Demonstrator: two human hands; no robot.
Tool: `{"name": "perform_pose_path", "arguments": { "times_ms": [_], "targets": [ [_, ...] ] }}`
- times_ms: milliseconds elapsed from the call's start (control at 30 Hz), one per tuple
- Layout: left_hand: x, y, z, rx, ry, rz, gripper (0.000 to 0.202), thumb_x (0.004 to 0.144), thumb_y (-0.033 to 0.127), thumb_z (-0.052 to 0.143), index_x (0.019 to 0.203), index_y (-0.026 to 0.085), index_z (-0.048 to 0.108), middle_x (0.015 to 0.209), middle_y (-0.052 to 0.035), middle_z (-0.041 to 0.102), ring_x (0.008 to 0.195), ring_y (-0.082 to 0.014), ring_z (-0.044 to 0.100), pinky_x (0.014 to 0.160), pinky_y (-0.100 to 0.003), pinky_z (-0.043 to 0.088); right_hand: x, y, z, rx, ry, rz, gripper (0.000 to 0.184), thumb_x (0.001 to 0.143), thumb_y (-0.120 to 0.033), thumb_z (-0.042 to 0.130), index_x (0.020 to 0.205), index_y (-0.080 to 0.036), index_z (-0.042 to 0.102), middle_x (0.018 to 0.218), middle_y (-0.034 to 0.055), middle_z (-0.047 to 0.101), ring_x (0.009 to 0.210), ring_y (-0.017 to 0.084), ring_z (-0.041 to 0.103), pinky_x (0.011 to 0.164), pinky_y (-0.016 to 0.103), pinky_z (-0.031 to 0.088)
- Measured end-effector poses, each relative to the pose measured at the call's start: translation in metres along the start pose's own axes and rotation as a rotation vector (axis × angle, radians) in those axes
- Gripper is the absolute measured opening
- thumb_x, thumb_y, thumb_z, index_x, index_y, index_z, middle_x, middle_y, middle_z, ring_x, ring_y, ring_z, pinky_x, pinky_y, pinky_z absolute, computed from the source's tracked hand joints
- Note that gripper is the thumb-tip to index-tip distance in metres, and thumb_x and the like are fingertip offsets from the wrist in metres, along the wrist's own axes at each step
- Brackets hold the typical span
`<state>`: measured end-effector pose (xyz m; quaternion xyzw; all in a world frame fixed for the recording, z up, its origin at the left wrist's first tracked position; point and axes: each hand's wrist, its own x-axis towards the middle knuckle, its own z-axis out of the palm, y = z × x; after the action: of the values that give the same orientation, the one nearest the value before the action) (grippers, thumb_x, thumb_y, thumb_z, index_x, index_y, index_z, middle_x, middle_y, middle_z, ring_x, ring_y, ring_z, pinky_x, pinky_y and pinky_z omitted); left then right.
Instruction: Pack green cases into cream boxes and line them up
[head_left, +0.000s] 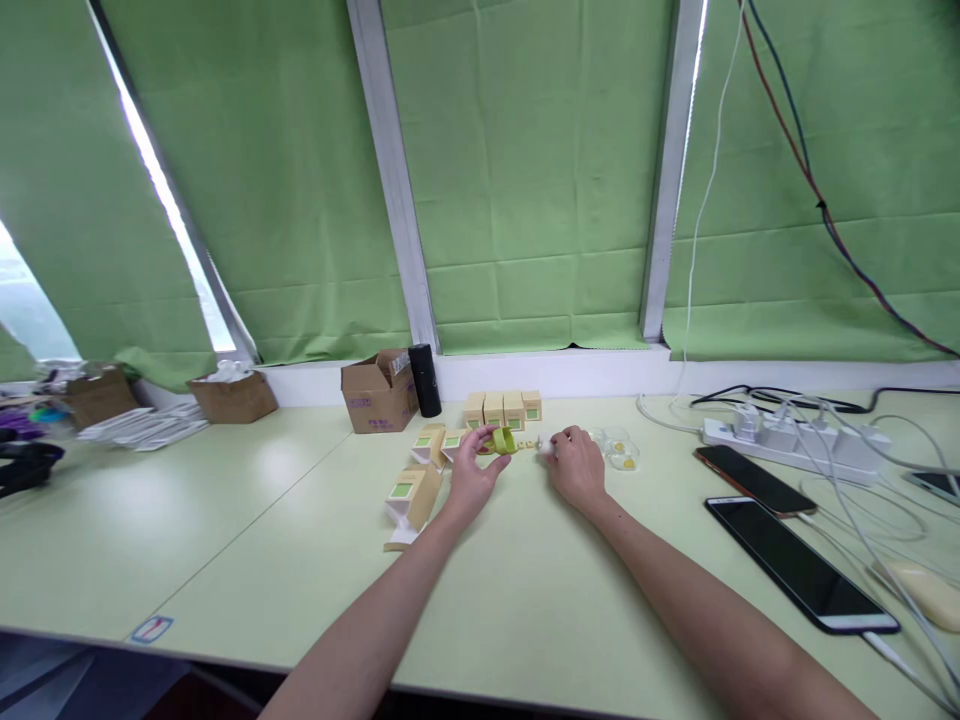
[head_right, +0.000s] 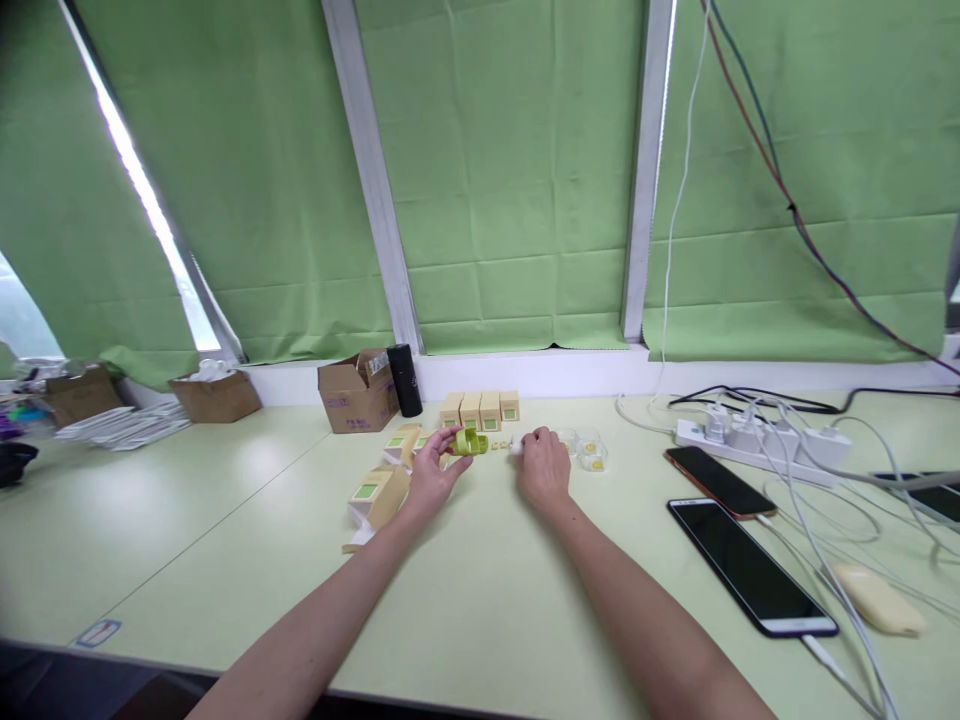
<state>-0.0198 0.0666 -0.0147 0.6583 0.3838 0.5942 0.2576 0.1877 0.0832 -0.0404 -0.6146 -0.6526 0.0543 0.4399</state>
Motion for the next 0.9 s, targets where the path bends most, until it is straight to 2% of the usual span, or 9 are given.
{"name": "perform_pose_path", "arguments": {
  "times_ms": [100,200,267,333,433,533,700,900],
  "targets": [
    [0.0,0.0,0.0,-0.001,-0.003,0.012,0.046,0.077,0.021,0.078,0.121,0.02,0.064,0.126,-0.0123,0.068,0.119,-0.0261,0.065,0.099,-0.04,0.048,0.0,-0.007,0.001,0.527,0.042,0.242,0.021,0.077,-0.034,0.074,0.091,-0.019,0.072,0.112,0.0146,0.068,0.107,0.031,0.06,0.09,0.041,0.045],
    [0.001,-0.001,0.0,-0.009,-0.006,0.025,0.047,0.078,0.022,0.078,0.123,0.02,0.063,0.127,-0.012,0.068,0.12,-0.026,0.064,0.099,-0.04,0.048,-0.002,-0.016,0.0,0.724,-0.035,0.307,0.039,0.077,-0.054,0.071,0.091,-0.018,0.072,0.098,0.0126,0.074,0.089,0.028,0.067,0.076,0.039,0.051],
    [0.001,-0.001,0.0,-0.016,-0.009,0.034,0.047,0.079,0.024,0.077,0.124,0.021,0.062,0.128,-0.012,0.067,0.121,-0.0263,0.064,0.099,-0.04,0.048,-0.008,-0.022,-0.004,0.835,-0.085,0.321,0.046,0.078,-0.062,0.067,0.095,-0.019,0.073,0.1,0.0128,0.077,0.086,0.027,0.07,0.068,0.037,0.053],
    [0.001,-0.002,0.0,-0.03,-0.015,0.042,0.047,0.081,0.025,0.077,0.125,0.021,0.062,0.13,-0.0127,0.066,0.122,-0.0267,0.064,0.1,-0.041,0.048,-0.016,-0.027,-0.01,0.976,-0.132,0.344,0.046,0.078,-0.064,0.069,0.095,-0.021,0.072,0.105,0.0134,0.078,0.089,0.027,0.072,0.067,0.036,0.055],
    [0.001,-0.003,0.0,-0.048,-0.02,0.049,0.047,0.083,0.026,0.075,0.127,0.021,0.061,0.132,-0.0134,0.065,0.124,-0.0273,0.063,0.102,-0.042,0.048,-0.027,-0.033,-0.02,1.313,-0.243,0.418,0.041,0.07,-0.055,0.083,0.092,-0.022,0.072,0.113,0.0136,0.078,0.094,0.028,0.073,0.069,0.037,0.057],
    [0.001,-0.004,0.001,-0.052,-0.03,0.05,0.048,0.084,0.028,0.075,0.129,0.021,0.061,0.133,-0.0133,0.065,0.126,-0.0274,0.062,0.105,-0.042,0.048,-0.032,-0.037,-0.03,1.412,-0.286,0.416,0.04,0.067,-0.047,0.088,0.094,-0.023,0.072,0.114,0.0121,0.078,0.098,0.028,0.073,0.072,0.037,0.057],
    [-0.001,-0.001,0.001,-0.048,-0.044,0.073,0.047,0.085,0.027,0.073,0.13,0.02,0.062,0.132,-0.0135,0.063,0.124,-0.0263,0.062,0.106,-0.042,0.048,-0.033,-0.044,-0.04,1.483,-0.236,0.418,0.045,0.059,-0.036,0.095,0.094,-0.025,0.069,0.102,0.0052,0.079,0.092,0.026,0.073,0.075,0.039,0.058],
    [-0.005,0.006,0.002,0.016,-0.048,0.108,0.045,0.084,0.023,0.073,0.129,0.024,0.066,0.13,-0.0112,0.062,0.12,-0.0254,0.061,0.105,-0.043,0.049,-0.036,-0.05,-0.043,1.501,-0.251,0.357,0.044,0.059,-0.034,0.094,0.096,-0.027,0.071,0.095,0.0009,0.073,0.094,0.026,0.073,0.084,0.043,0.059]
  ]
}}
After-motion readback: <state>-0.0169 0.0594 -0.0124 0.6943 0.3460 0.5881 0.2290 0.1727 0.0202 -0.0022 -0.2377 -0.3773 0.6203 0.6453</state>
